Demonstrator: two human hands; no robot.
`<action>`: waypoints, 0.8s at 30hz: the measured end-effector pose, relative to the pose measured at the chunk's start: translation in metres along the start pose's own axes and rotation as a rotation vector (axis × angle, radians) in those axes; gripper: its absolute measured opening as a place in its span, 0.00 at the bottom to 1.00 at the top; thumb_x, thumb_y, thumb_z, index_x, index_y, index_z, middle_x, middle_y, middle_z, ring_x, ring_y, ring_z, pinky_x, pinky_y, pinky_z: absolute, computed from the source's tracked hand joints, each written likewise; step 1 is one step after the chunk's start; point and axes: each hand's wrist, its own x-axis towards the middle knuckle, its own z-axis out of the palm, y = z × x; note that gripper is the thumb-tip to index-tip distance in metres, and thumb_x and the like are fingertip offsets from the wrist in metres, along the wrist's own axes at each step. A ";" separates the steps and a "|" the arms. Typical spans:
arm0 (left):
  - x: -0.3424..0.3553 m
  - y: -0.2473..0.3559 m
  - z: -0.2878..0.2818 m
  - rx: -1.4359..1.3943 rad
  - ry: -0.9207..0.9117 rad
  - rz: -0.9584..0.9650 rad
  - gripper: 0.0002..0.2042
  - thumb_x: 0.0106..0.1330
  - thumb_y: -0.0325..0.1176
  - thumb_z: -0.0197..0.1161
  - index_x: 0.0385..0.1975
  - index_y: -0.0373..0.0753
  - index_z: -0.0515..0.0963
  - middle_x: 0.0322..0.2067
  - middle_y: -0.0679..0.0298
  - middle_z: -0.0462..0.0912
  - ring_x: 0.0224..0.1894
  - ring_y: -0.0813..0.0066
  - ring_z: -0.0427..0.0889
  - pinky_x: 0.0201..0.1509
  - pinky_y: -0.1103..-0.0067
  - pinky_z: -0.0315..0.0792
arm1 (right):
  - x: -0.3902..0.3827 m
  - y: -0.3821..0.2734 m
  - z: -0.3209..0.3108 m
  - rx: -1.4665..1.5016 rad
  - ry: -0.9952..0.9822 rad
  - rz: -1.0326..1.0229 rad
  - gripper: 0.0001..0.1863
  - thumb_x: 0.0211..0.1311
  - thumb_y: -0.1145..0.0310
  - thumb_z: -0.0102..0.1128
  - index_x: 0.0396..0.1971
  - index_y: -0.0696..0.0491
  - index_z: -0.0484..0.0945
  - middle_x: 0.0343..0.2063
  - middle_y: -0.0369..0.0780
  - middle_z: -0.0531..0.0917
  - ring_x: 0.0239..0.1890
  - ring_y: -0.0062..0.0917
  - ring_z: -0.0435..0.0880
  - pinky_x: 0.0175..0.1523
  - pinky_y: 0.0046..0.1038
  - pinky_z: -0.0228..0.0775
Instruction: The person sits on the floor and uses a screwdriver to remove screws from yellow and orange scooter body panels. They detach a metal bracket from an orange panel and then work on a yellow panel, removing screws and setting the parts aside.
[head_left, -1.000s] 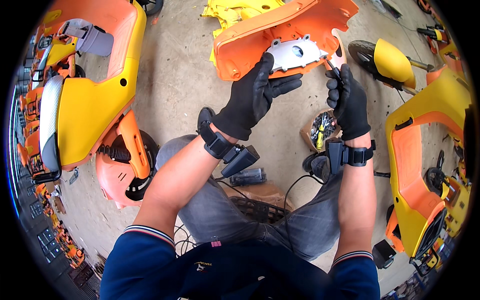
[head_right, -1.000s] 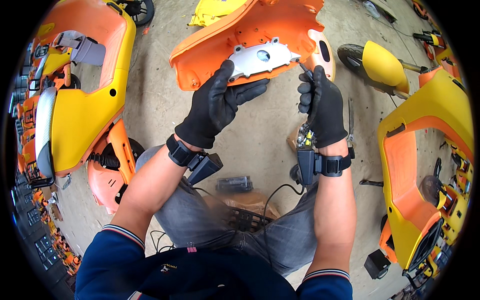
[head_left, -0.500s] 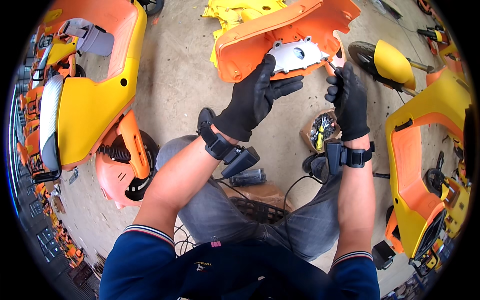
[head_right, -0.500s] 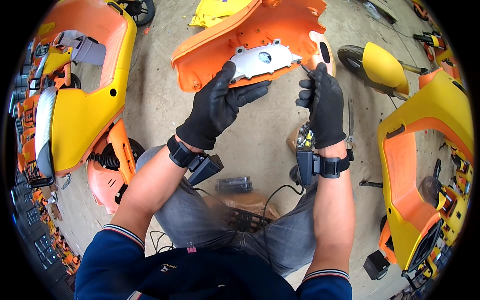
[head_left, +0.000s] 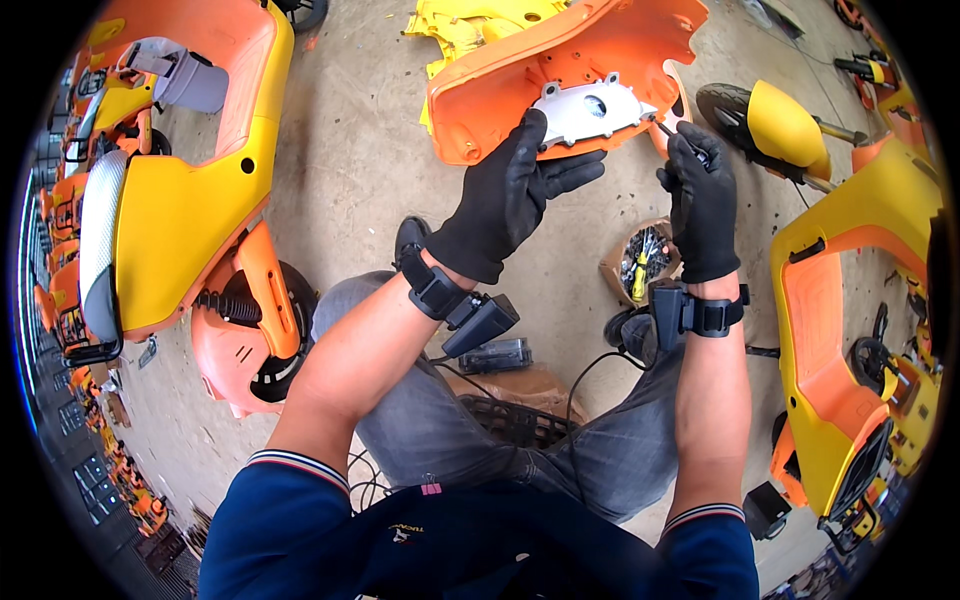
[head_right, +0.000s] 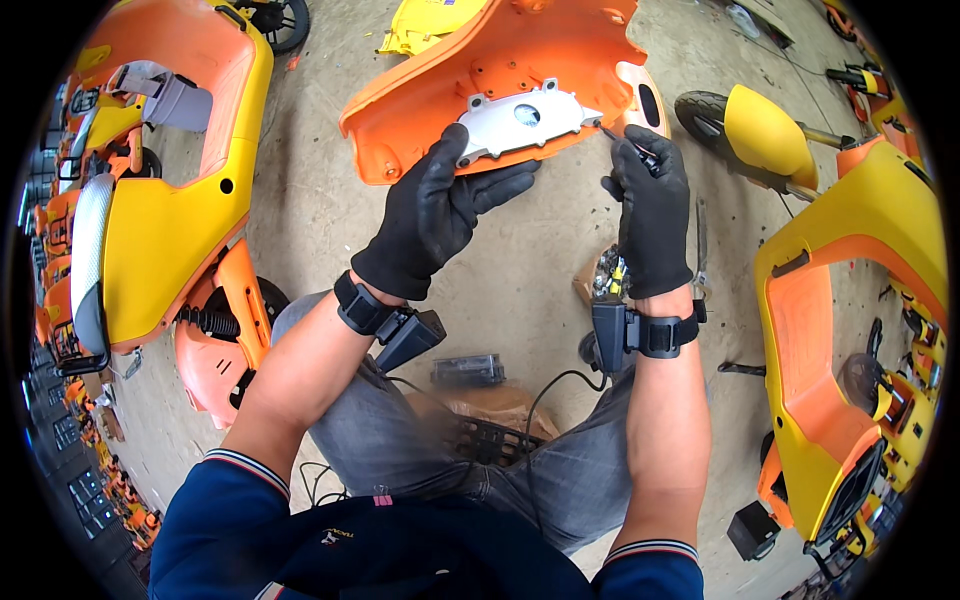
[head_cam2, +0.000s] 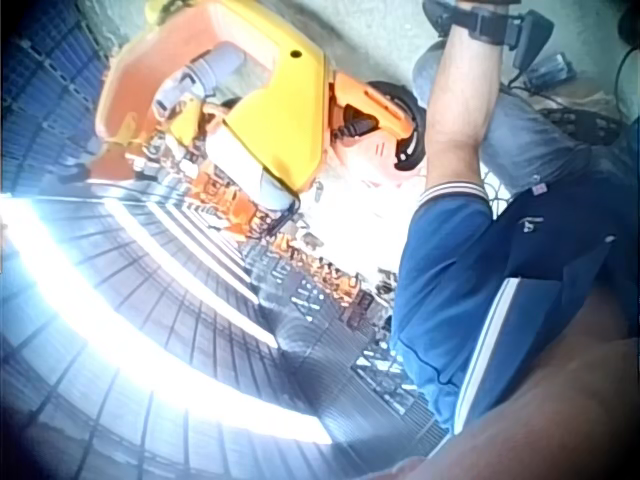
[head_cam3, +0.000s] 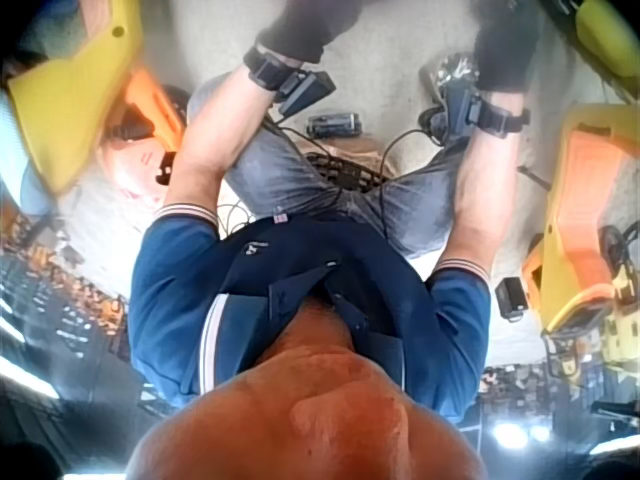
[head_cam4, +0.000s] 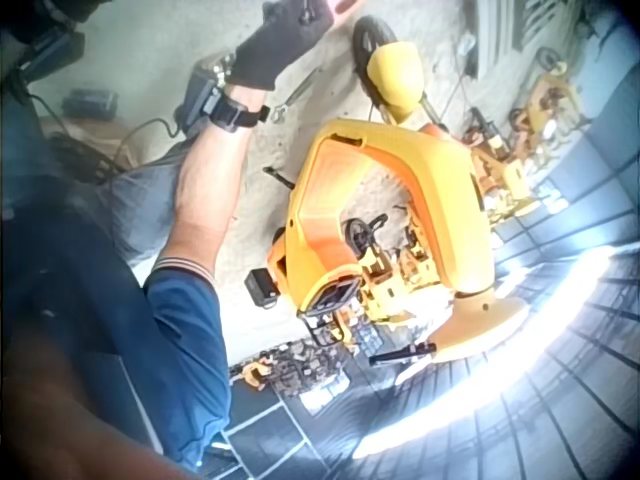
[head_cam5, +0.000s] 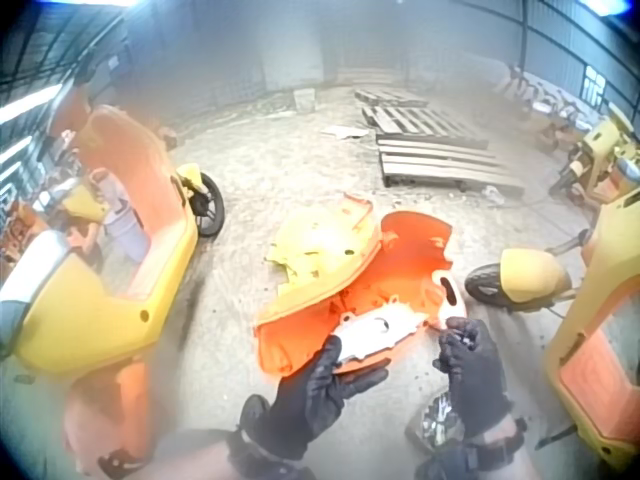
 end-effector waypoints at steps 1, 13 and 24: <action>-0.001 -0.002 -0.001 0.069 -0.010 0.039 0.24 0.75 0.44 0.49 0.62 0.34 0.60 0.56 0.55 0.72 0.54 0.59 0.78 0.58 0.63 0.77 | -0.002 -0.003 0.004 0.013 0.015 0.047 0.13 0.67 0.62 0.58 0.39 0.58 0.76 0.25 0.36 0.77 0.21 0.15 0.74 0.26 0.18 0.71; -0.001 -0.001 0.000 0.029 -0.018 0.014 0.23 0.75 0.44 0.49 0.62 0.34 0.61 0.56 0.55 0.72 0.54 0.60 0.78 0.58 0.62 0.77 | 0.006 0.012 -0.014 0.062 -0.076 0.068 0.13 0.68 0.64 0.56 0.41 0.59 0.76 0.31 0.37 0.79 0.27 0.17 0.77 0.33 0.20 0.74; 0.000 0.002 0.002 -0.017 0.049 -0.056 0.25 0.74 0.47 0.51 0.62 0.36 0.61 0.55 0.54 0.73 0.52 0.57 0.80 0.55 0.62 0.78 | 0.000 -0.002 -0.015 0.116 -0.197 0.217 0.11 0.68 0.64 0.56 0.40 0.58 0.74 0.31 0.38 0.78 0.27 0.19 0.78 0.33 0.21 0.75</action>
